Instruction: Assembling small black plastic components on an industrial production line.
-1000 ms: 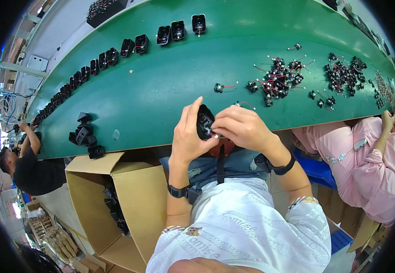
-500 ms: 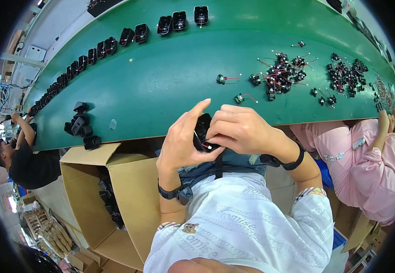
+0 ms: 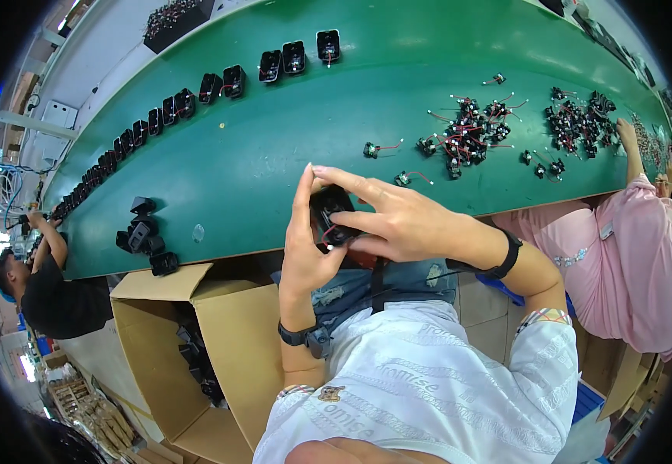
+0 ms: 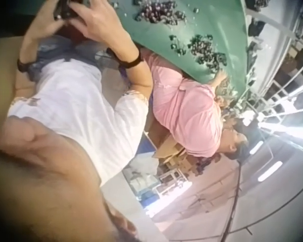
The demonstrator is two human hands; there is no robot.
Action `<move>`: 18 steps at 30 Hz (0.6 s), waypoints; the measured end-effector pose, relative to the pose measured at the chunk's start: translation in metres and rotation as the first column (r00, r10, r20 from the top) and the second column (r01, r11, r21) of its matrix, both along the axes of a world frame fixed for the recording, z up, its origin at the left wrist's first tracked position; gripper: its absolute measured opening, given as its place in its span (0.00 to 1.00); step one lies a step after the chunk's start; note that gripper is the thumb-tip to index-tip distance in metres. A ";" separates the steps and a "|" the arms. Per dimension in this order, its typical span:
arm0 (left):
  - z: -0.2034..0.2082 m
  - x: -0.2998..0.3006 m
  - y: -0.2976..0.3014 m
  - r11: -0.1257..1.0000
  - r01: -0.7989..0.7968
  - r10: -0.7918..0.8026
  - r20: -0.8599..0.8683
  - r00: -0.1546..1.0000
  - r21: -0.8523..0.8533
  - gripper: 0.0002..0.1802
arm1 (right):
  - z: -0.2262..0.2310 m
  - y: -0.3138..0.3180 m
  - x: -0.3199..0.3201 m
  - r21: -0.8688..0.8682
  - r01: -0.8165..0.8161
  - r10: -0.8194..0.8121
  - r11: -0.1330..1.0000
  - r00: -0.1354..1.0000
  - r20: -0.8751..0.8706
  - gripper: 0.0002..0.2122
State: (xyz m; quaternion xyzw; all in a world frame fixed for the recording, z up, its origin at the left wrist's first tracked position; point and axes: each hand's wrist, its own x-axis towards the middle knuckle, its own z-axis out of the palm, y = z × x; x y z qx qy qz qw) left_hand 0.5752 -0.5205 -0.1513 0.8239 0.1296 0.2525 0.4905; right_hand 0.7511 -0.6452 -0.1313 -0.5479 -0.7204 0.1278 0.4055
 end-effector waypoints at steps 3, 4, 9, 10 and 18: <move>-0.005 -0.006 0.001 0.989 0.032 -0.038 -0.041 0.998 -0.142 0.53 | -0.003 0.004 0.007 -0.085 -0.012 0.016 0.996 0.999 0.048 0.19; -0.006 -0.007 0.001 0.972 0.024 -0.044 -0.083 0.996 -0.234 0.53 | -0.002 0.005 0.009 -0.131 -0.020 0.027 0.991 0.998 0.050 0.18; -0.015 0.008 0.010 0.966 -0.116 0.140 0.090 0.986 -0.232 0.49 | 0.003 0.046 0.049 -0.109 -0.001 0.015 0.994 0.991 0.135 0.16; -0.027 0.009 0.017 0.957 -0.285 0.288 0.049 0.956 -0.057 0.44 | -0.004 0.062 0.071 -0.063 0.061 -0.049 0.996 0.982 0.181 0.14; -0.047 0.009 0.026 0.920 -0.392 0.393 0.024 0.919 -0.010 0.20 | -0.060 0.180 0.224 -0.263 0.559 -0.438 0.787 0.805 0.400 0.12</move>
